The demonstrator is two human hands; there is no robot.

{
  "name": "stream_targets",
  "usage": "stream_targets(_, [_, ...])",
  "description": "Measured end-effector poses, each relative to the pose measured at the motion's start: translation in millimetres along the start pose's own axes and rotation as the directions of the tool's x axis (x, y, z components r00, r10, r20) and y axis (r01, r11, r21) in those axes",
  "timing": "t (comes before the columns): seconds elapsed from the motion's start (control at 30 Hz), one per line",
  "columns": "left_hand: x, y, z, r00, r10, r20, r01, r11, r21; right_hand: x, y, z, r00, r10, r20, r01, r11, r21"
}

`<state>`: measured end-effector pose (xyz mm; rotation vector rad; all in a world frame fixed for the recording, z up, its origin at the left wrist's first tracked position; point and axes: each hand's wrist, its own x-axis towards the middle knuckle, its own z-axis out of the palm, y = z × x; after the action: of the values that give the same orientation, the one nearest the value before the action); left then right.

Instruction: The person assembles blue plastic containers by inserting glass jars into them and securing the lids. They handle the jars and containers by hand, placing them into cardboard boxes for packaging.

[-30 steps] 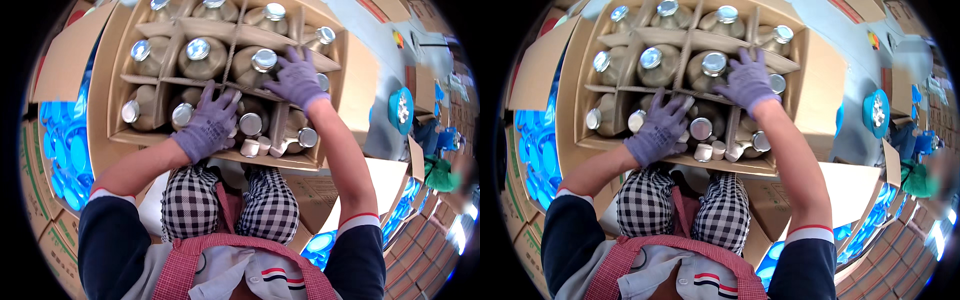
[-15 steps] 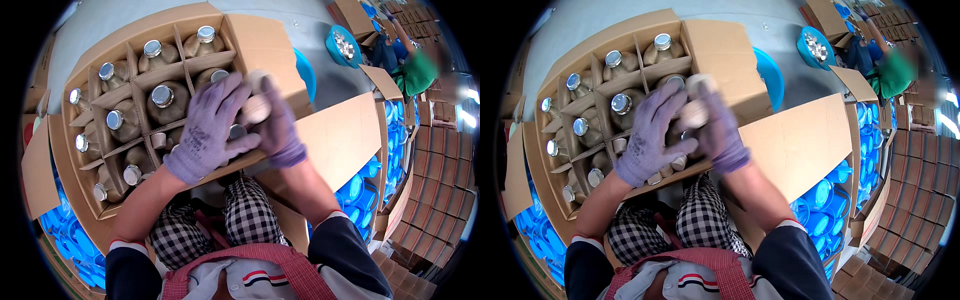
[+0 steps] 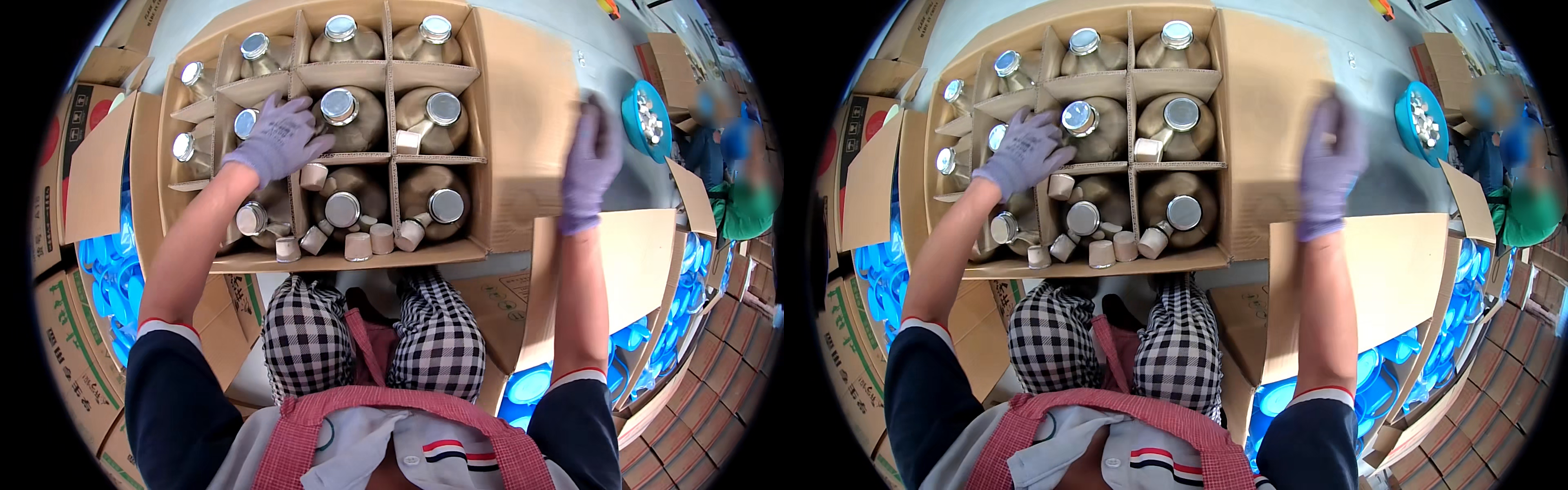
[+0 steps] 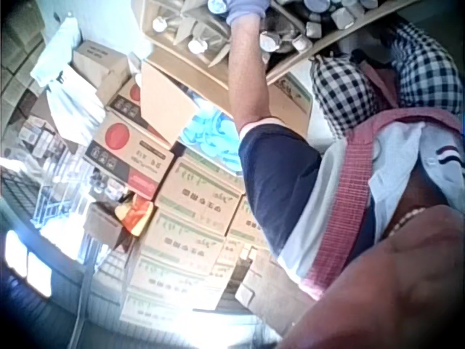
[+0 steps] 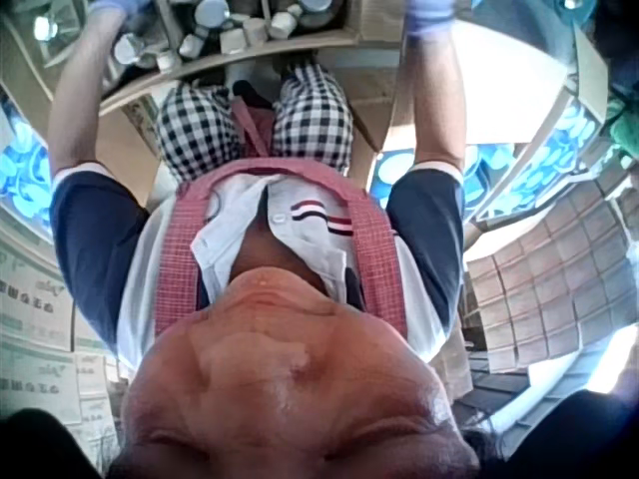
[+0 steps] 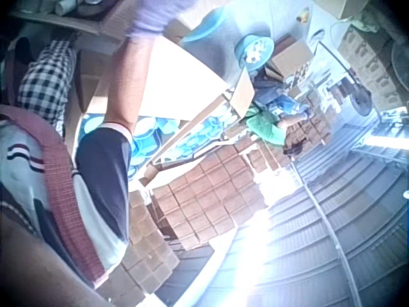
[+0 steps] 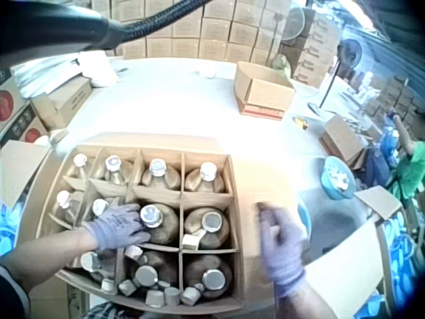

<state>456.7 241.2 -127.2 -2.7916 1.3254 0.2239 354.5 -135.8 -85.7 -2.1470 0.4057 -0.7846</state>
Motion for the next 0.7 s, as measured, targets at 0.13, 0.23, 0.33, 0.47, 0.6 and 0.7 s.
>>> stream_targets(0.13, [-6.2, 18.8, -20.9, 0.983, 0.034, -0.179, -0.081, 0.961, -0.263, -39.3, -61.6, 65.0, 0.661, 0.009, 0.751, 0.305, 0.911, -0.279])
stream_targets(0.23, [-29.7, 25.3, -17.4, 0.975, 0.201, -0.094, -0.218, 0.950, -0.223, -32.2, -37.7, 104.6, 0.401, 0.267, 0.876, 0.248, 0.889, -0.384])
stream_targets(0.33, [-28.3, 46.0, -4.8, 0.980, 0.196, 0.019, -0.197, 0.979, 0.051, -33.3, -16.3, 131.2, 0.420, 0.264, 0.868, 0.264, 0.880, -0.395])
stream_targets(0.47, [-15.9, 59.7, -0.7, 0.978, 0.087, 0.191, -0.130, 0.964, 0.230, -46.8, -36.7, 87.0, 0.624, 0.234, 0.746, 0.008, 0.952, -0.306])
stream_targets(0.6, [-23.7, 49.8, -39.0, 0.975, 0.055, -0.217, -0.101, 0.973, -0.209, -69.3, -56.5, 23.7, 0.769, 0.243, 0.592, -0.536, 0.750, 0.388])
stream_targets(0.7, [-10.0, 94.1, -75.9, 0.902, 0.074, -0.426, -0.286, 0.842, -0.458, -100.7, -70.3, 5.6, 0.667, 0.289, 0.687, -0.734, 0.100, 0.671])
